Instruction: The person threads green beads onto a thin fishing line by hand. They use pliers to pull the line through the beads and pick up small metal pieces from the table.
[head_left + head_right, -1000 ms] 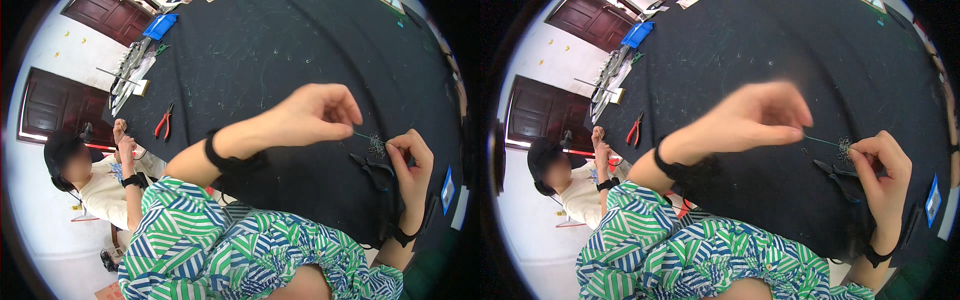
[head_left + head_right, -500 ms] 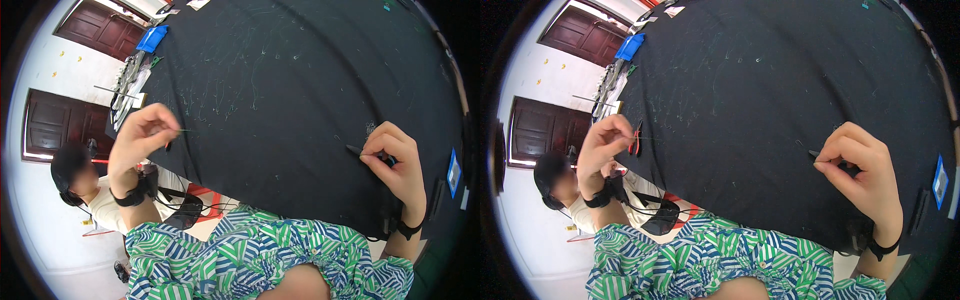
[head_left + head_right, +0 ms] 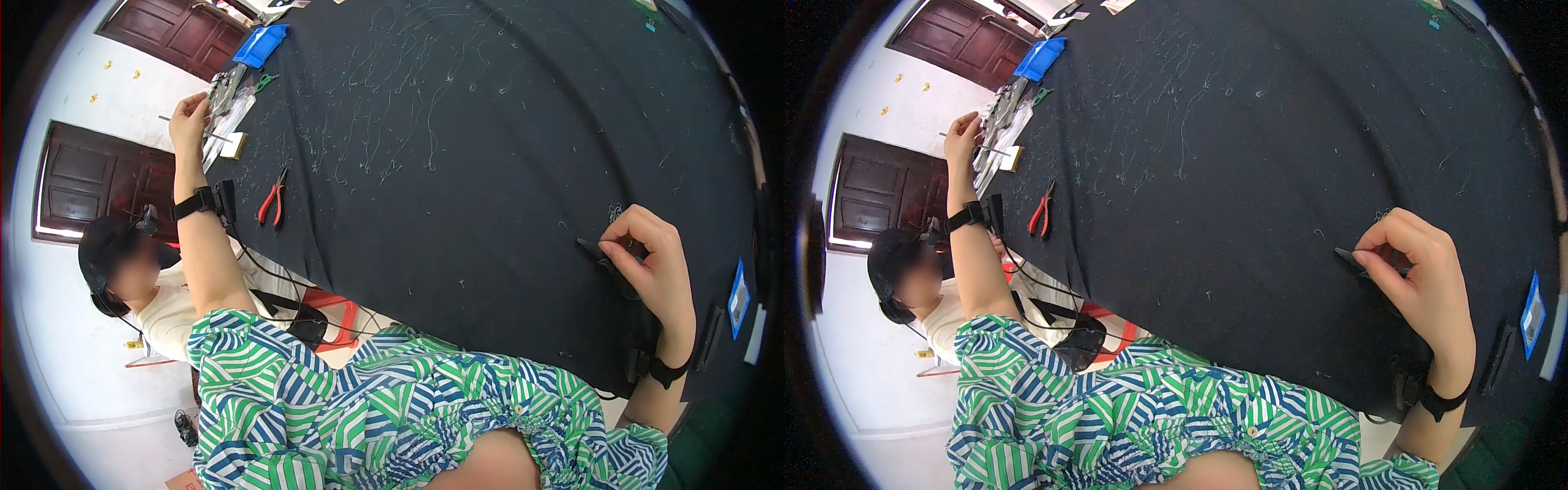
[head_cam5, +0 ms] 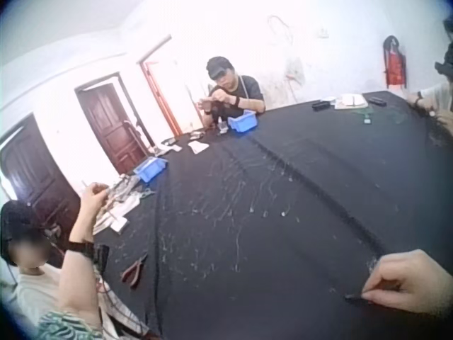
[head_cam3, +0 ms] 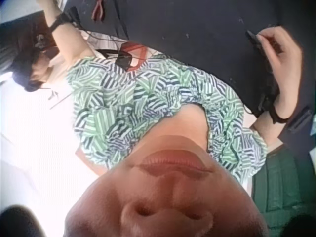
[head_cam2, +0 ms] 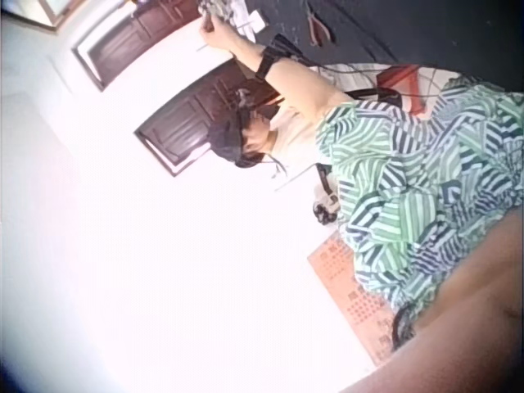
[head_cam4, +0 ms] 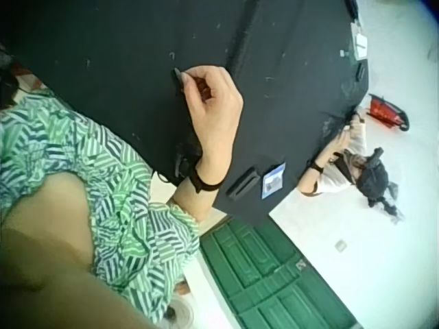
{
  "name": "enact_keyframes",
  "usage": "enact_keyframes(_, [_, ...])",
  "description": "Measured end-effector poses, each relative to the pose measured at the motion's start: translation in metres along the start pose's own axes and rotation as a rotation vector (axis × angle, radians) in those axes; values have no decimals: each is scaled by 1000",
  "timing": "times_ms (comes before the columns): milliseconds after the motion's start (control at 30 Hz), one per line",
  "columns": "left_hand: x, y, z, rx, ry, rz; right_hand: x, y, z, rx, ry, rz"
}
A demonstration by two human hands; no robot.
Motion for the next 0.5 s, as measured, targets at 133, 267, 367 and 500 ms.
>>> enact_keyframes(133, [-5, -3, -62, 84, -16, -74, 3, 5, -1, -17, 1, 9])
enact_keyframes(267, [-28, 38, -130, 346, -53, -285, 4, 5, -2, -26, 29, -8])
enact_keyframes(367, [-28, 56, -156, 458, -19, -358, 1, 6, -1, -44, 21, -14])
enact_keyframes(500, [-23, 72, -169, 546, -20, -362, -2, 7, 1, -39, 11, -17])
Point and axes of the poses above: each hand's wrist, its own y-axis away from the middle knuckle, its own x-axis out of the back of the hand, z = x × y, the point moved 9 cm from there along -y, towards the middle knuckle, and after that the axes turned 13 degrees about x, right-handed, at the moved point
